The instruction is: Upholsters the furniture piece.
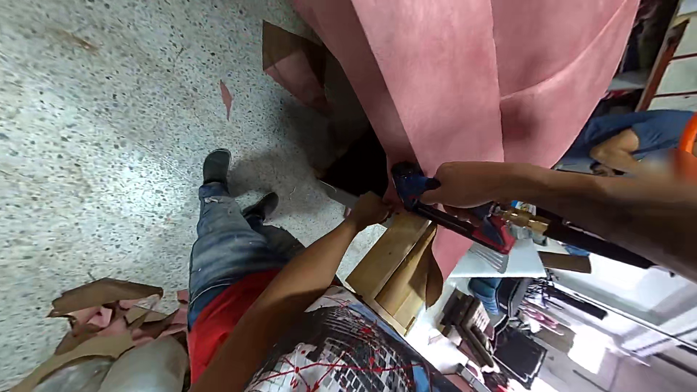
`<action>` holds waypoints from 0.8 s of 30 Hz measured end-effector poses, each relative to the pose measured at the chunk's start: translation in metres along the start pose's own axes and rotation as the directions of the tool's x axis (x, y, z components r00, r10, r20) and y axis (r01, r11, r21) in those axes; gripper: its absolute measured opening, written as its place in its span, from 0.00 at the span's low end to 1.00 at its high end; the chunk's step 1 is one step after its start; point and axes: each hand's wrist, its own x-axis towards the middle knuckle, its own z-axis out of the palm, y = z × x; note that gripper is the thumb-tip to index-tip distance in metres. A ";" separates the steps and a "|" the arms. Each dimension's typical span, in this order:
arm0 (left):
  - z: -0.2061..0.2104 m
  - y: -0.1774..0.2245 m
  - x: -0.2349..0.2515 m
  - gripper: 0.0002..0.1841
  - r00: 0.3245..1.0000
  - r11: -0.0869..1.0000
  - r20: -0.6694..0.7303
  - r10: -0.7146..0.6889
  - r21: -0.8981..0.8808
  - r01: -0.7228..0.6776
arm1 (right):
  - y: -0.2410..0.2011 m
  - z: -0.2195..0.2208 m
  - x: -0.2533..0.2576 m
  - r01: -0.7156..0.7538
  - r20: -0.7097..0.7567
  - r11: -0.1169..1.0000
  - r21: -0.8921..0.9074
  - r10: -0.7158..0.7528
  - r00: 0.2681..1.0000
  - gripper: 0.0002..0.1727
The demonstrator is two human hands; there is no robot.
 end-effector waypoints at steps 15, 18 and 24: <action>0.109 0.146 -0.154 0.32 0.996 0.729 0.040 -0.082 0.684 0.032 | 0.203 0.221 -0.074 0.407 -0.490 0.520 0.751 0.025 0.871 0.19; 0.131 0.128 -0.144 0.21 0.992 0.777 -0.078 -0.097 0.617 0.124 | 0.211 0.262 -0.033 0.529 -0.741 0.670 0.521 0.047 0.670 0.20; 0.144 0.086 -0.168 0.26 0.930 0.849 -0.360 -0.074 0.467 0.248 | 0.205 0.266 0.008 0.646 -0.887 0.711 0.277 -0.070 0.457 0.21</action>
